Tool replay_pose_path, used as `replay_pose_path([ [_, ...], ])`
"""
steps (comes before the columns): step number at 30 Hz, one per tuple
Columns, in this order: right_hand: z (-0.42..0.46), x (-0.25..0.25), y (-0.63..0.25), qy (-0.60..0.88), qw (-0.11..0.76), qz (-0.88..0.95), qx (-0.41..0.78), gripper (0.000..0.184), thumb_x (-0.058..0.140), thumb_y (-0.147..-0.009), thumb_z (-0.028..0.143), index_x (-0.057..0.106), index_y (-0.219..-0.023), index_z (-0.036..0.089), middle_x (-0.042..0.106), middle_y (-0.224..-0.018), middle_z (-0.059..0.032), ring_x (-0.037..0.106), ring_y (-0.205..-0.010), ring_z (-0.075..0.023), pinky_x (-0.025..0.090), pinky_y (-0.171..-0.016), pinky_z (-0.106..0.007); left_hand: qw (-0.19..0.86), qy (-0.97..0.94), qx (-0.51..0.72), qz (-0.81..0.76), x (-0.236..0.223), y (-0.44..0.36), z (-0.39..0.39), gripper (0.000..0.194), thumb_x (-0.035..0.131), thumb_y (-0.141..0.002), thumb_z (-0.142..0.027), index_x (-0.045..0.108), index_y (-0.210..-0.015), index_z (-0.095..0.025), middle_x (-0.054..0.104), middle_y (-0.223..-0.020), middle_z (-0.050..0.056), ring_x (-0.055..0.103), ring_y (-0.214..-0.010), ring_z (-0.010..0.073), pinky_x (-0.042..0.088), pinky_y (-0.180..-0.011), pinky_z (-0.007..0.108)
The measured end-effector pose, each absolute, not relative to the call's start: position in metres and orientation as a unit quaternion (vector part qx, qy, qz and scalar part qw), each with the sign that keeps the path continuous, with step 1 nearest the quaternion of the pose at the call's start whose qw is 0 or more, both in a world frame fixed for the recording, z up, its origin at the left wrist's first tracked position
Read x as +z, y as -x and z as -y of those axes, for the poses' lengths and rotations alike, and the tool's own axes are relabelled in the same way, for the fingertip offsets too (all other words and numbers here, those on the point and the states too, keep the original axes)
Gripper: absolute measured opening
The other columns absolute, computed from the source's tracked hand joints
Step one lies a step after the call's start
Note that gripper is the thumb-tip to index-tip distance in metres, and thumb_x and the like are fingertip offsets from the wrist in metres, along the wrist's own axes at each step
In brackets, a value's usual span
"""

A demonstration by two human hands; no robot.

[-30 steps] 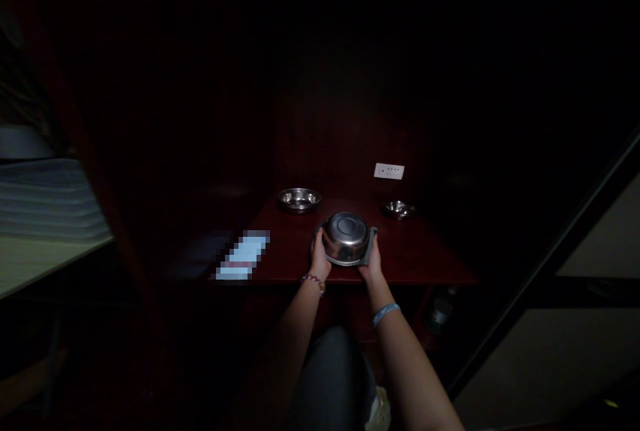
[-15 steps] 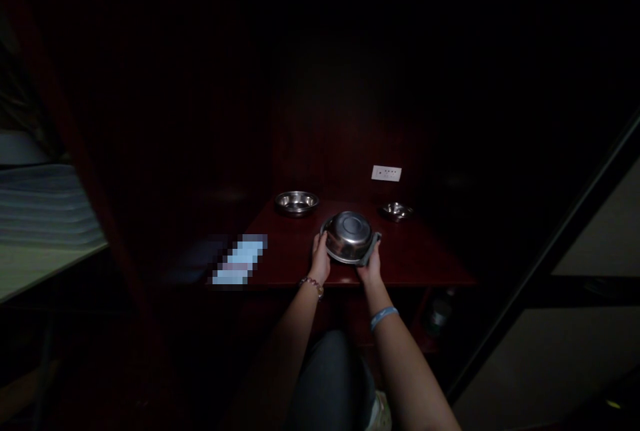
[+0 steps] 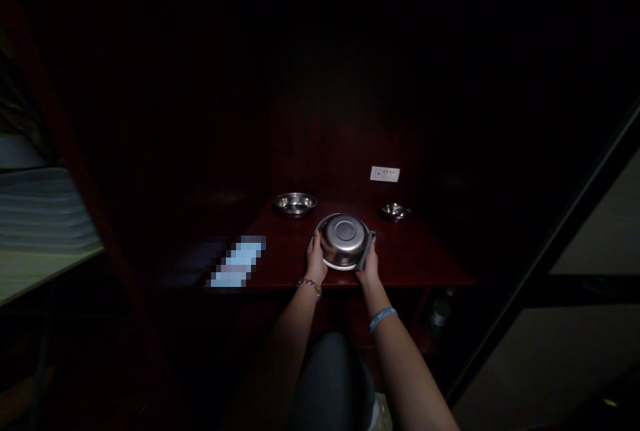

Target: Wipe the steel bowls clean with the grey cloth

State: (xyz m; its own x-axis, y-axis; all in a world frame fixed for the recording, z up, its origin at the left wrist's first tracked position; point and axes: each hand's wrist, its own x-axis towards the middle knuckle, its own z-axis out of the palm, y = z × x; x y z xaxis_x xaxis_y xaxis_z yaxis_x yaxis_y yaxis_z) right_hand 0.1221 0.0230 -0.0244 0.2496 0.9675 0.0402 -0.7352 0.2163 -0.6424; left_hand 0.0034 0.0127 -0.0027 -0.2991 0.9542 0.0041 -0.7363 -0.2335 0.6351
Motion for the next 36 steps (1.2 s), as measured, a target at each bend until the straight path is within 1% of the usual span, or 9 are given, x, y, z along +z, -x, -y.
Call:
replay_pose_path([
  [5, -0.0236, -0.0261, -0.1216, 0.274, 0.75, 0.222, 0.56, 0.045, 0.045, -0.097, 0.052, 0.073, -0.108, 0.02, 0.081, -0.104, -0.0026, 0.074, -0.104, -0.0159, 0.053, -0.105, -0.034, 0.565, -0.183, 0.757, -0.272, -0.002, -0.0008, -0.0126, 0.022, 0.062, -0.092, -0.034, 0.071, -0.105, -0.019, 0.073, -0.12, 0.011, 0.064, -0.124, 0.0263, 0.047, -0.111, 0.043],
  [9, -0.0245, -0.0268, -0.1214, 0.271, 0.755, 0.218, 0.556, 0.045, 0.046, -0.097, 0.052, 0.074, -0.108, 0.019, 0.081, -0.103, -0.0043, 0.074, -0.106, -0.0168, 0.052, -0.106, -0.035, 0.578, -0.172, 0.75, -0.272, -0.0023, -0.0019, -0.0106, 0.024, 0.064, -0.091, -0.036, 0.07, -0.107, -0.019, 0.073, -0.119, 0.011, 0.065, -0.12, 0.0265, 0.049, -0.108, 0.043],
  [13, -0.0236, -0.0242, -0.1237, 0.252, 0.751, 0.202, 0.575, 0.049, 0.037, -0.1, 0.054, 0.073, -0.109, 0.022, 0.08, -0.109, -0.0031, 0.071, -0.112, -0.016, 0.049, -0.11, -0.037, 0.568, -0.189, 0.762, -0.248, -0.0029, -0.0047, -0.0093, 0.024, 0.066, -0.09, -0.036, 0.07, -0.106, -0.019, 0.073, -0.118, 0.01, 0.067, -0.117, 0.0241, 0.049, -0.107, 0.041],
  [17, -0.0228, -0.0241, -0.1271, 0.234, 0.751, 0.186, 0.589, 0.057, 0.028, -0.101, 0.06, 0.074, -0.104, 0.026, 0.079, -0.112, -0.0015, 0.07, -0.114, -0.0172, 0.048, -0.11, -0.041, 0.559, -0.259, 0.748, -0.248, -0.0044, -0.0074, -0.0066, 0.022, 0.071, -0.086, -0.035, 0.071, -0.097, -0.017, 0.075, -0.104, 0.009, 0.068, -0.11, 0.0219, 0.048, -0.105, 0.037],
  [19, -0.0237, -0.0259, -0.1277, 0.236, 0.744, 0.189, 0.596, 0.058, 0.028, -0.101, 0.061, 0.074, -0.104, 0.027, 0.079, -0.113, -0.001, 0.07, -0.114, -0.0176, 0.046, -0.112, -0.042, 0.56, -0.29, 0.731, -0.26, -0.0049, -0.0081, -0.005, 0.025, 0.075, -0.082, -0.037, 0.071, -0.097, -0.017, 0.075, -0.101, 0.008, 0.068, -0.107, 0.0221, 0.049, -0.102, 0.036],
  [22, -0.0259, -0.0291, -0.1271, 0.244, 0.742, 0.19, 0.595, 0.058, 0.027, -0.102, 0.06, 0.074, -0.107, 0.027, 0.078, -0.116, -0.0006, 0.069, -0.116, -0.0167, 0.043, -0.115, -0.042, 0.557, -0.317, 0.72, -0.267, -0.0047, -0.0086, -0.0037, 0.035, 0.078, -0.08, -0.042, 0.071, -0.103, -0.017, 0.075, -0.105, 0.009, 0.068, -0.106, 0.0222, 0.049, -0.101, 0.036],
  [26, -0.0272, -0.031, -0.1254, 0.234, 0.74, 0.217, 0.592, 0.059, 0.027, -0.101, 0.061, 0.073, -0.112, 0.025, 0.077, -0.119, -0.0022, 0.068, -0.118, -0.0166, 0.043, -0.114, -0.041, 0.554, -0.319, 0.723, -0.263, -0.004, -0.0085, -0.0041, 0.043, 0.076, -0.082, -0.048, 0.07, -0.111, -0.018, 0.074, -0.116, 0.01, 0.068, -0.109, 0.0226, 0.048, -0.103, 0.037],
  [30, -0.0269, -0.0314, -0.1248, 0.235, 0.739, 0.227, 0.589, 0.057, 0.031, -0.102, 0.059, 0.072, -0.115, 0.023, 0.077, -0.12, -0.0025, 0.07, -0.115, -0.0166, 0.044, -0.114, -0.04, 0.556, -0.297, 0.736, -0.247, -0.0041, -0.0083, -0.0053, 0.039, 0.073, -0.086, -0.045, 0.071, -0.114, -0.018, 0.073, -0.121, 0.011, 0.067, -0.114, 0.023, 0.047, -0.107, 0.038],
  [36, -0.0279, -0.0314, -0.1244, 0.248, 0.749, 0.213, 0.576, 0.051, 0.036, -0.102, 0.054, 0.073, -0.114, 0.02, 0.079, -0.112, -0.0029, 0.072, -0.109, -0.0173, 0.049, -0.11, -0.038, 0.566, -0.224, 0.757, -0.237, -0.0022, -0.0057, -0.0079, 0.028, 0.068, -0.091, -0.034, 0.072, -0.113, -0.017, 0.069, -0.132, 0.011, 0.061, -0.127, 0.0234, 0.045, -0.111, 0.036],
])
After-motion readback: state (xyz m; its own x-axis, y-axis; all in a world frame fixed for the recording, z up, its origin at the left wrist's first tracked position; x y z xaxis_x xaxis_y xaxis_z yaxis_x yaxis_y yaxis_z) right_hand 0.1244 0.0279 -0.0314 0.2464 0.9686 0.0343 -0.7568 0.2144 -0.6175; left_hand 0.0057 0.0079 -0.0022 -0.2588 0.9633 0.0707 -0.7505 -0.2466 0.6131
